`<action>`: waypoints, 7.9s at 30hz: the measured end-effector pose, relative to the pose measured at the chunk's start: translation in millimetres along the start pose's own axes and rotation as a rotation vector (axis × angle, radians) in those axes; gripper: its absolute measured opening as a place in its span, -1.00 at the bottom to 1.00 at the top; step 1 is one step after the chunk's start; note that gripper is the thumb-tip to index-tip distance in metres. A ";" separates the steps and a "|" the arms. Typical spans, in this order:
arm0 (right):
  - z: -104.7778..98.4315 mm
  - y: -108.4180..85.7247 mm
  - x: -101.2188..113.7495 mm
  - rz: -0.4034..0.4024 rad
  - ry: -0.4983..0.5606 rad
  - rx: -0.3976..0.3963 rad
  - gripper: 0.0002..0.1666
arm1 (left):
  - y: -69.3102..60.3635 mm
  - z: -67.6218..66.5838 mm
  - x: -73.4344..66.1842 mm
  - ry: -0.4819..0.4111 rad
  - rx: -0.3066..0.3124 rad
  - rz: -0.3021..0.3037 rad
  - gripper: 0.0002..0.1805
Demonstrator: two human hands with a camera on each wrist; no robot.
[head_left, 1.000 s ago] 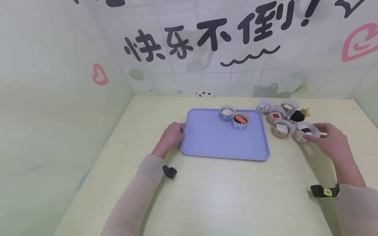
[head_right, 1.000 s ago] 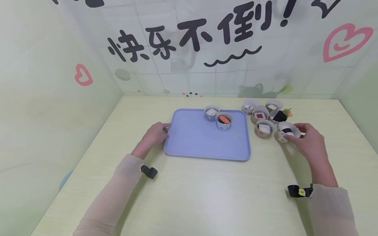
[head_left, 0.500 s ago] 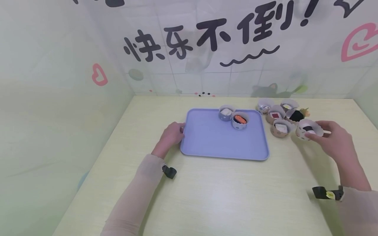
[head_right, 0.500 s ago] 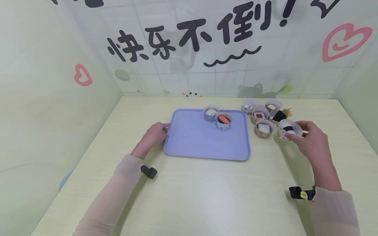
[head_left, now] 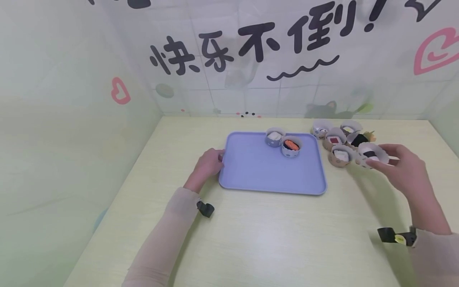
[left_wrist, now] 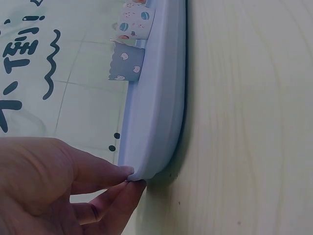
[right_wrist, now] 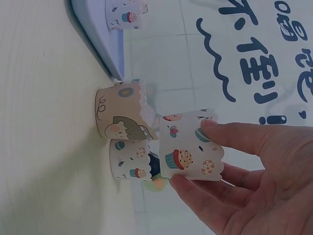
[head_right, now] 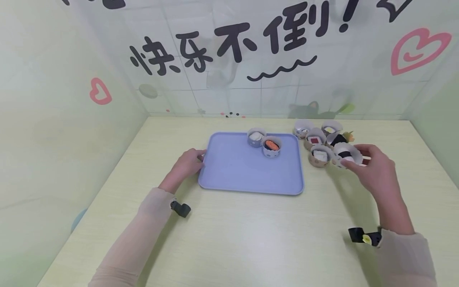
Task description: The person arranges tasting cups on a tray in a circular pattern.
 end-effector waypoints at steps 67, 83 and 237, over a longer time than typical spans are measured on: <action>65.0 15.6 76.4 -0.195 0.075 0.126 -0.24 | 2.5 2.4 2.6 -0.031 -0.013 -0.005 -0.38; 88.7 22.8 89.7 -0.189 0.063 0.198 -0.24 | 0.0 1.9 1.6 -0.038 -0.009 0.001 -0.37; 57.9 46.3 4.8 -0.016 0.111 0.107 -0.09 | -3.6 4.6 0.0 -0.064 -0.025 -0.011 -0.38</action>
Point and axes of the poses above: each hand's wrist, its own y-axis towards the middle knuckle, its own z-axis out of the palm, x = y × z, the point moved 5 cm from there along y, towards the middle knuckle, and after that the axes turned 6 degrees about x, right-handed, at the moved point
